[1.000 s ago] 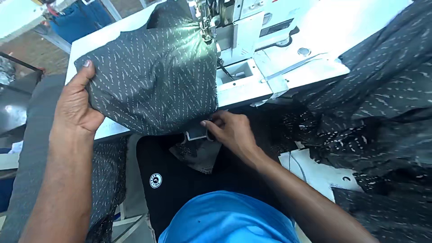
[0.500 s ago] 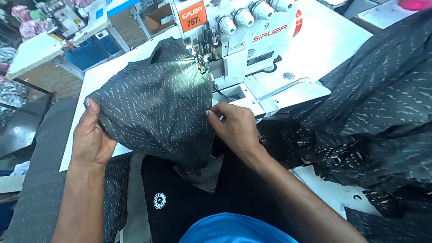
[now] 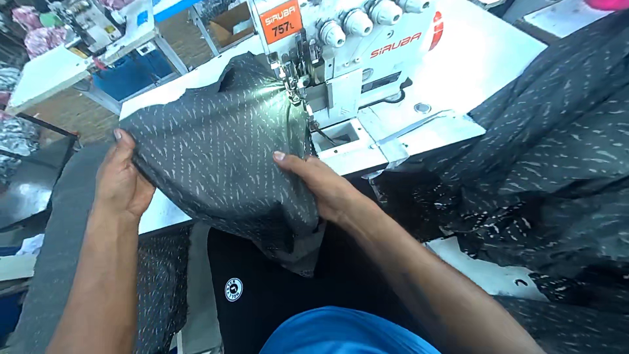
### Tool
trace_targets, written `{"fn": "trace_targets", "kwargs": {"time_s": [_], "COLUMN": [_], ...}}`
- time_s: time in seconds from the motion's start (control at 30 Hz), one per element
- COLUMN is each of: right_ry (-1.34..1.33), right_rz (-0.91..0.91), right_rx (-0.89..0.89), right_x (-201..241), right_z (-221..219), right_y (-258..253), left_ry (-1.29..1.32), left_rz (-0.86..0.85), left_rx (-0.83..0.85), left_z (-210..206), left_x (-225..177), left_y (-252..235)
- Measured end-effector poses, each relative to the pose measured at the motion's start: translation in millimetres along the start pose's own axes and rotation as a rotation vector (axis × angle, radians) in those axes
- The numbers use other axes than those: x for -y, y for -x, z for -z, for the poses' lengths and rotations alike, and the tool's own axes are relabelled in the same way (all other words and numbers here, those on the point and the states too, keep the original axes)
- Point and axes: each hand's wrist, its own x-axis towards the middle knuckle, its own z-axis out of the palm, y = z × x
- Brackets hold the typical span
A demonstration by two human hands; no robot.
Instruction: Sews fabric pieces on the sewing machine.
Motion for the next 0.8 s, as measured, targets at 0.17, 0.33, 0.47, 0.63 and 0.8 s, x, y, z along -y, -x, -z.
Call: {"fn": "trace_targets", "kwargs": {"time_s": [0.17, 0.33, 0.47, 0.63, 0.8], "right_ry": [0.475, 0.667, 0.294, 0.324, 0.34], "right_rz": [0.662, 0.642, 0.395, 0.275, 0.446], "right_rx": [-0.325, -0.504, -0.288, -0.117, 0.179], "right_x": [-6.6, -6.4, 17.8, 6.6, 8.5], "right_z": [14.5, 17.5, 21.5, 16.8, 8.5], "right_y": [-15.3, -11.0, -12.9, -11.7, 44.9], "left_ry": [-0.021, 0.01, -0.052, -0.114, -0.11], "left_rz": [0.001, 0.038, 0.037, 0.049, 0.088], "left_rx": [-0.024, -0.066, -0.051, -0.03, -0.043], "left_z": [-3.1, -7.7, -8.8, -14.8, -13.5], "left_x": [-8.8, -4.5, -12.9, -23.5, -9.0], "left_y": [-33.9, -48.3, -69.8, -88.7, -70.0]}}
